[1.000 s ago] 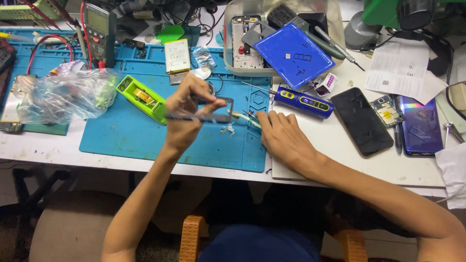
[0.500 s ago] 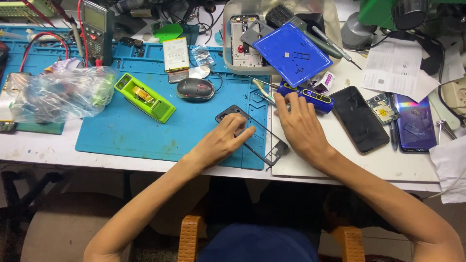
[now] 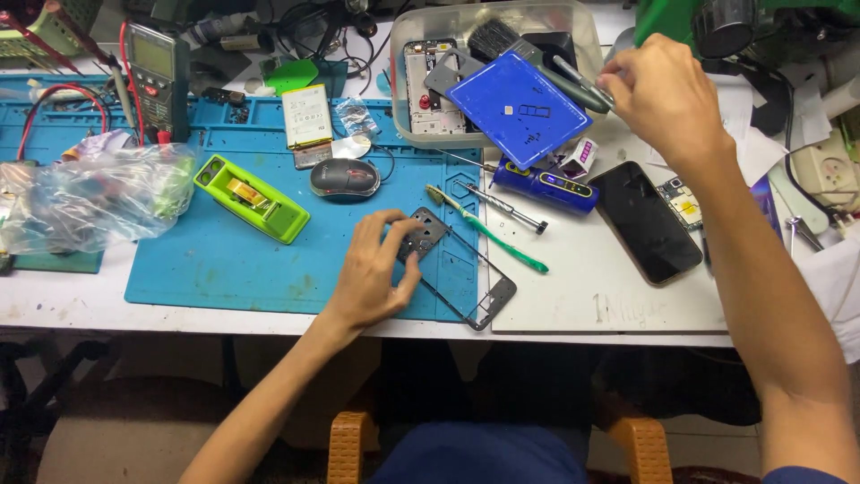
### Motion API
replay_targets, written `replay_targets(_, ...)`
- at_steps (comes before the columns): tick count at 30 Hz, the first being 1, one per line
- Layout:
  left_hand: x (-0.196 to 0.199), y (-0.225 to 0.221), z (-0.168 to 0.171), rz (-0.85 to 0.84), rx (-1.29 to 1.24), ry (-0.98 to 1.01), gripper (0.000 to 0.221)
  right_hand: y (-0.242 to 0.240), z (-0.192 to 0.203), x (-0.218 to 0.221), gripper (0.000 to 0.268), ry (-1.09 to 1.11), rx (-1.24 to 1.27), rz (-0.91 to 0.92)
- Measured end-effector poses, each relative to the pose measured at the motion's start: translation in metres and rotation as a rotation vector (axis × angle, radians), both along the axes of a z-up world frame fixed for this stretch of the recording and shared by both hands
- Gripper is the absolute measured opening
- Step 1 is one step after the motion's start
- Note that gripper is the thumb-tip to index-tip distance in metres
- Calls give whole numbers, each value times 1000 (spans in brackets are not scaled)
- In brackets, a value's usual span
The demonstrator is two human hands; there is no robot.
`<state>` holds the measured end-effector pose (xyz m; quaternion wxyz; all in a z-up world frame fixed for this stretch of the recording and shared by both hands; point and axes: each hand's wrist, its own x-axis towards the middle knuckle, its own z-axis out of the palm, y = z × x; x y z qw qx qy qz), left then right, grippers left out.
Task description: Disassembling a mobile phone by removing internal screws and prying the frame apart on a repair bench.
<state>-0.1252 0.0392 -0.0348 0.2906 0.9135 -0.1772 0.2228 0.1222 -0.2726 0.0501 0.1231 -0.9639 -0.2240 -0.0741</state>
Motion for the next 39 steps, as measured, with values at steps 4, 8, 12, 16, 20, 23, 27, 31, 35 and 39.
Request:
replay_targets(4, 3, -6, -10, 229, -42, 139, 49, 21, -2, 21, 24, 147, -88, -97)
replay_targets(8, 9, -7, -19, 284, 123, 183, 66, 24, -2, 34, 24, 280, -102, -151)
replay_targets(12, 17, -5, -18, 254, 204, 208, 51, 15, 4, 18, 17, 30, 121, -59)
replay_targets(16, 28, -2, -14, 190, 243, 171, 43, 25, 22, -33, 23, 86, 540, 114)
replay_targets(20, 45, 4, -10, 113, 371, 125, 52, 41, 1, -71, 19, 489, 1060, 459)
replay_targets(23, 59, 7, -9, 66, 359, 44, 53, 61, -22, -95, 23, 584, 1087, 501)
replay_targets(27, 67, 8, -10, 26, 328, -56, 52, 92, -38, -122, 43, 620, 934, 548)
replay_targets(31, 70, 12, -11, -1, 264, -13, 49, 100, -51, -138, 24, 630, 814, 364)
replay_targets(35, 67, 17, -7, -41, 204, 55, 47, 104, -52, -141, 17, 414, 631, 373)
replay_targets(39, 62, 20, -3, -74, 146, 87, 44, 106, -51, -137, 14, 0, 533, 520)
